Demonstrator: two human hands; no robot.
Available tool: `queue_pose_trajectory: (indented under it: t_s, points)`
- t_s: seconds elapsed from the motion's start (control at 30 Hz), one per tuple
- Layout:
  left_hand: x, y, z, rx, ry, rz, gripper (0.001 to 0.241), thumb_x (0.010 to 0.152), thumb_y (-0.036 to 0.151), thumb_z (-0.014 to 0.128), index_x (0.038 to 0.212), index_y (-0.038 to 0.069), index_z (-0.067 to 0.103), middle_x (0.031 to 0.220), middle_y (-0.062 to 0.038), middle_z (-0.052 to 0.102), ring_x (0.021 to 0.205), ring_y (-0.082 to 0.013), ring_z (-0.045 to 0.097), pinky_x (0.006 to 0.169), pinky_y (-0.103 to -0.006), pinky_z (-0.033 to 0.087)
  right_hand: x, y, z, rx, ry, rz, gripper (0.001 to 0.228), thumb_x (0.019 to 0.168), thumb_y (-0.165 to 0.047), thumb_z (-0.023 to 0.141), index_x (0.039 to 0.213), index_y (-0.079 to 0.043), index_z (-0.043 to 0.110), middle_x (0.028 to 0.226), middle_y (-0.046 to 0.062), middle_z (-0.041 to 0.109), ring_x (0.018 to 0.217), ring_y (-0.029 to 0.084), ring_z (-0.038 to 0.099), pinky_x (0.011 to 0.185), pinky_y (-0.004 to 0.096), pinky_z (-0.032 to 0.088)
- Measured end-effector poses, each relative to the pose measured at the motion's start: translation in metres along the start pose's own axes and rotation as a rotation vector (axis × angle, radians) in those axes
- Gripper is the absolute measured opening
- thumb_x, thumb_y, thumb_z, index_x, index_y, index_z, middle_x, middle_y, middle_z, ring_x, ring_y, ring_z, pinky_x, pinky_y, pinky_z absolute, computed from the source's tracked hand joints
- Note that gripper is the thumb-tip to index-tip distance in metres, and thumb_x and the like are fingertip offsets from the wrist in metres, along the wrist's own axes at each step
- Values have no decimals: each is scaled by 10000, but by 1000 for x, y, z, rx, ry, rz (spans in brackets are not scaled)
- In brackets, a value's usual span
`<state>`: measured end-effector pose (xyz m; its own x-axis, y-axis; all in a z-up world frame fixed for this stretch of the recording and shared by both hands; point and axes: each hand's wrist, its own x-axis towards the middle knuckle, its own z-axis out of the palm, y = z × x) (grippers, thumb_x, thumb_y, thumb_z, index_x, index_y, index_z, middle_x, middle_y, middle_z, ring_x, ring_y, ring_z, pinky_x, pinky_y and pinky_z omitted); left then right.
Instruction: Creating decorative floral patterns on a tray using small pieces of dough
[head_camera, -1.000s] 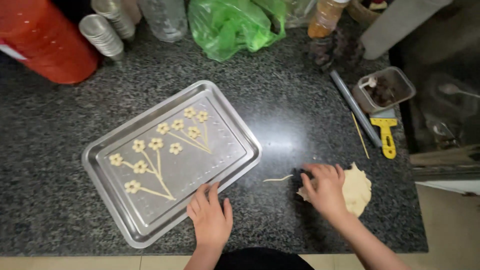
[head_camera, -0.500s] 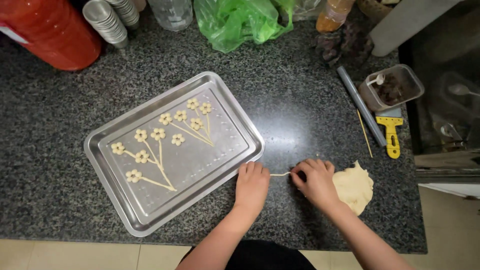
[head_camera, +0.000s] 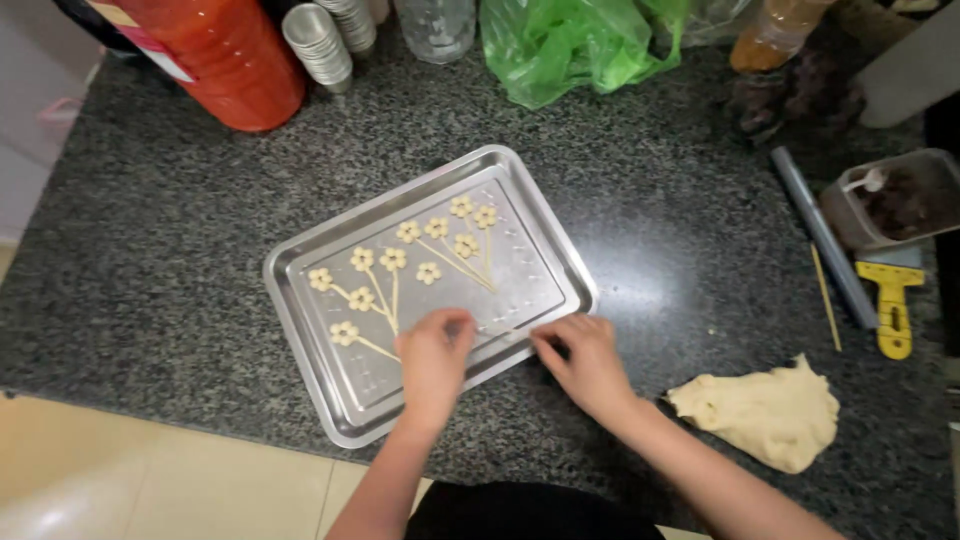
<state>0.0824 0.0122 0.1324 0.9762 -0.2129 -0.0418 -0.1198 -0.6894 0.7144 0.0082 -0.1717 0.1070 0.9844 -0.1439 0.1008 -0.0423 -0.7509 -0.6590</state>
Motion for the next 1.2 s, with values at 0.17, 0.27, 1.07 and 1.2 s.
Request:
queue_pose_trajectory:
  t_s: [0.17, 0.27, 1.07, 1.2]
  points:
    - [34, -39, 11, 223, 171, -30, 67, 747, 263, 705, 807, 249, 678, 705, 69, 674, 763, -169, 646, 775, -311, 394, 44, -11, 34, -4, -28, 18, 43, 801, -217, 654, 837, -224, 677, 724, -47, 659, 784, 165, 622, 822, 304, 378]
    - [46, -54, 20, 299, 221, -15, 107, 714, 301, 738, 782, 265, 664, 681, 97, 662, 751, -141, 634, 801, -297, 370, 55, -16, 39, -13, -73, 53, 50, 815, -217, 635, 845, -225, 674, 737, -53, 659, 792, 155, 618, 846, 304, 360]
    - [63, -71, 29, 688, 254, 290, 171, 722, 351, 740, 794, 249, 622, 714, 92, 505, 799, -88, 496, 855, -319, 265, 47, -11, 47, 70, -100, 122, 75, 842, -228, 594, 869, -199, 657, 774, -16, 659, 820, 161, 587, 885, 315, 310]
    - [57, -72, 31, 744, 281, 332, 120, 780, 287, 696, 843, 223, 617, 758, 56, 522, 815, -109, 498, 849, -335, 268, 47, -11, 48, 59, -85, 110, 70, 837, -231, 601, 872, -198, 652, 782, -13, 654, 827, 165, 583, 874, 321, 321]
